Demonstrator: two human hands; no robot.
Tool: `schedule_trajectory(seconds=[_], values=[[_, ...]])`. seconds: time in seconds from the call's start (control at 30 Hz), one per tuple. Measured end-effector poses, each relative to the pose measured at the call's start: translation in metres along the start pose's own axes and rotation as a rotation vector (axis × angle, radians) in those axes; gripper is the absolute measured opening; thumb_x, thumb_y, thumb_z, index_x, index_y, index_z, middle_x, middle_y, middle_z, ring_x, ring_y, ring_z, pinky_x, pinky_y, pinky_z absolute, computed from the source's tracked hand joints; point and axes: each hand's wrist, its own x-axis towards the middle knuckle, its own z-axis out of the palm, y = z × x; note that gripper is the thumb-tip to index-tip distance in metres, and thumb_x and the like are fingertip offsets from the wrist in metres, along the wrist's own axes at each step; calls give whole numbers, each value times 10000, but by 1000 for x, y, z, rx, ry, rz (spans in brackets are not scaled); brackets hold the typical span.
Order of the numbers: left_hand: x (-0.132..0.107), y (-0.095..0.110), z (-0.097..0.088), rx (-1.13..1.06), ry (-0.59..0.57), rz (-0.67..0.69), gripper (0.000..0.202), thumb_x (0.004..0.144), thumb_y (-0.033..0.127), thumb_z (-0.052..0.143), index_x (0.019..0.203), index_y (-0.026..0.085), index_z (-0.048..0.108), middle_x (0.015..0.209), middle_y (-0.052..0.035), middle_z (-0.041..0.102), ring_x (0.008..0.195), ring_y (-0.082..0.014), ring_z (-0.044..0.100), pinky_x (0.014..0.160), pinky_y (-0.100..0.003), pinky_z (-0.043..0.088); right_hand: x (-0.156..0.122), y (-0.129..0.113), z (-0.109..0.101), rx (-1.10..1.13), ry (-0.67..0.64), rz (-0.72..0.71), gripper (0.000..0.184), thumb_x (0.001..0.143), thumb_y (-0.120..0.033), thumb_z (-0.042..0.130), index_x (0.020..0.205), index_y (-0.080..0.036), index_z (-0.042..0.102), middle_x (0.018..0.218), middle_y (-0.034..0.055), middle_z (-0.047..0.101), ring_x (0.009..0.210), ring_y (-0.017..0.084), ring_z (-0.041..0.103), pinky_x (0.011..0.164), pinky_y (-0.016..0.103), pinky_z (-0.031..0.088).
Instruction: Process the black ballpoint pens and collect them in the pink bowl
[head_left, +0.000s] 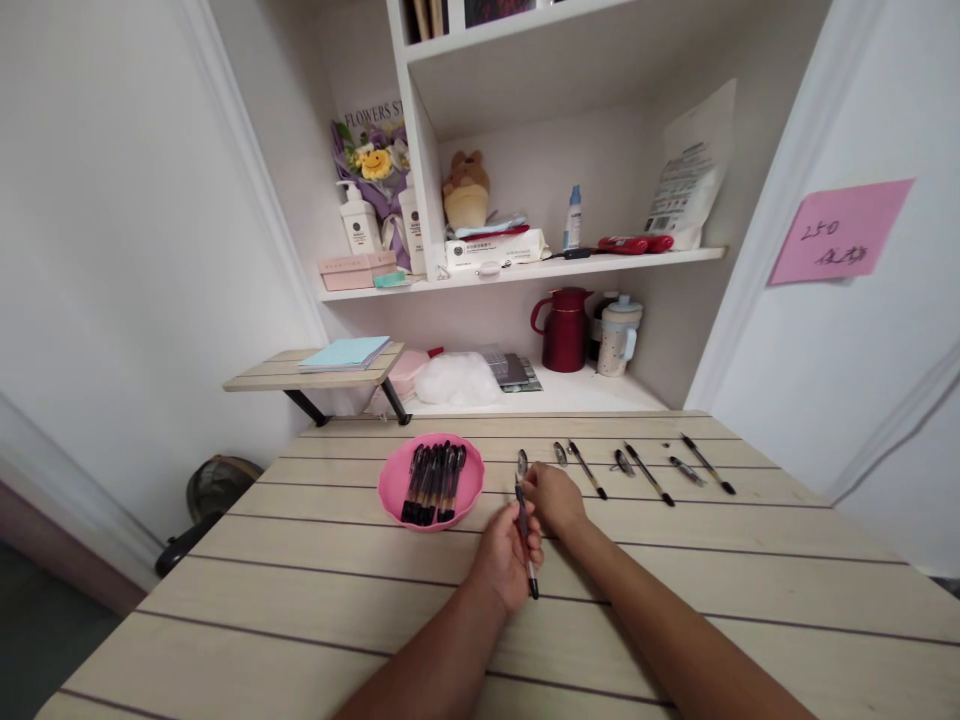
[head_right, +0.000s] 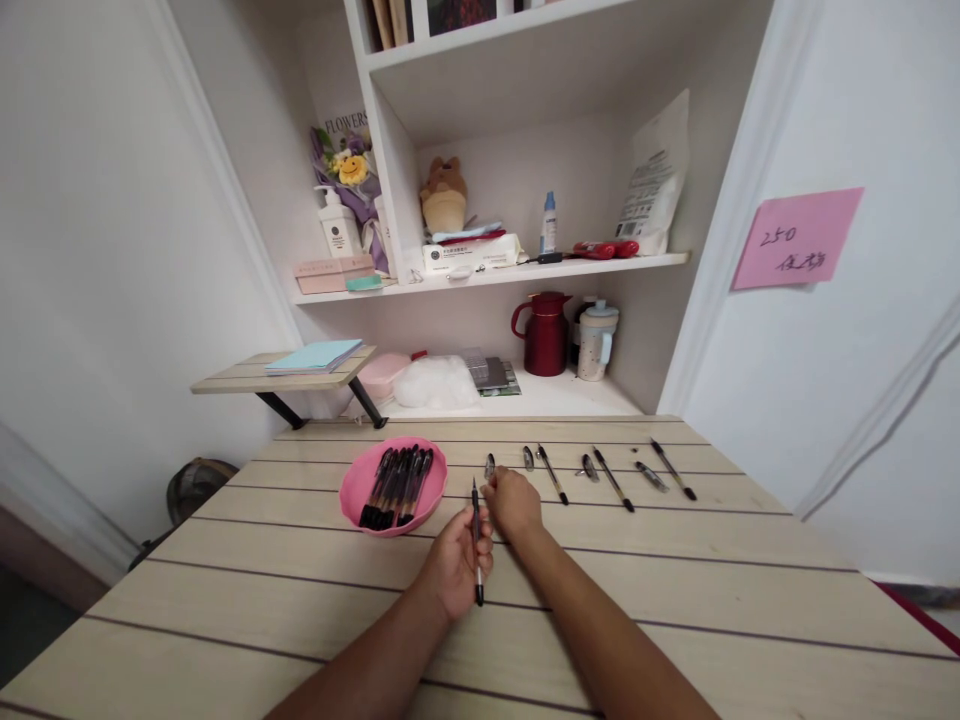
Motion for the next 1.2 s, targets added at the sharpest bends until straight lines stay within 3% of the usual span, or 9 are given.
schedule_trajectory(seconds=[0.17,0.23,0.33,0.43,0.53,0.63,0.73,0.97,1.2], values=[[4,-4,1,-100,-6,115,141,765,269,601,796,134,578,738,-38,590,655,-96,573,659,-217,450,-20,13,-20,21,9,-23,265,770,-302,472,535,-187,517,578,44,602,582,145,517,539,247,315],[5,-6,0,-108,-27,176,154,755,280,615,815,142,583,812,-57,611,751,-132,596,736,-257,457,-40,18,-25,105,-68,-25,331,775,-368,466,491,-198,475,472,10,538,485,128,469,488,242,302],[6,-7,-1,-86,-30,223,206,742,308,630,874,156,590,901,-76,622,854,-165,597,811,-290,446,-72,21,-23,435,-332,14,256,711,-398,552,552,-206,494,407,-45,470,382,103,395,416,224,266],[5,-7,-1,-54,-28,202,269,738,341,631,938,167,589,979,-90,615,930,-187,582,852,-313,432,-88,19,-19,553,-331,-16,183,664,-328,598,572,-203,501,430,-57,473,385,90,378,416,215,265],[4,-5,0,-21,-62,160,335,775,409,568,997,159,587,1083,-114,585,1017,-200,549,872,-309,419,-78,19,-21,455,-179,-71,185,663,-302,583,534,-200,499,448,-39,504,424,103,415,451,224,298],[2,-3,0,17,-87,115,393,812,456,488,1032,143,578,1173,-134,535,1075,-206,515,881,-309,409,-51,20,-29,114,-42,-105,160,689,-274,545,551,-196,521,531,5,580,509,134,493,500,236,333],[1,-3,-1,41,-77,128,383,820,439,477,1041,141,574,1180,-133,525,1071,-207,510,878,-318,406,-24,23,-33,-145,4,-85,123,695,-195,514,580,-181,553,609,67,630,587,164,540,546,253,337],[2,-3,-2,61,-87,132,338,799,396,518,977,119,596,1069,-138,571,970,-203,547,836,-327,417,0,28,-20,-278,-2,-54,104,690,-144,520,672,-142,622,714,141,660,685,206,591,613,281,336],[-1,-4,-5,163,-123,227,338,702,362,634,947,130,608,938,-121,624,840,-187,589,768,-318,423,-8,26,-23,-294,16,-32,145,741,-252,541,792,-131,603,788,135,658,744,210,591,613,271,345]])
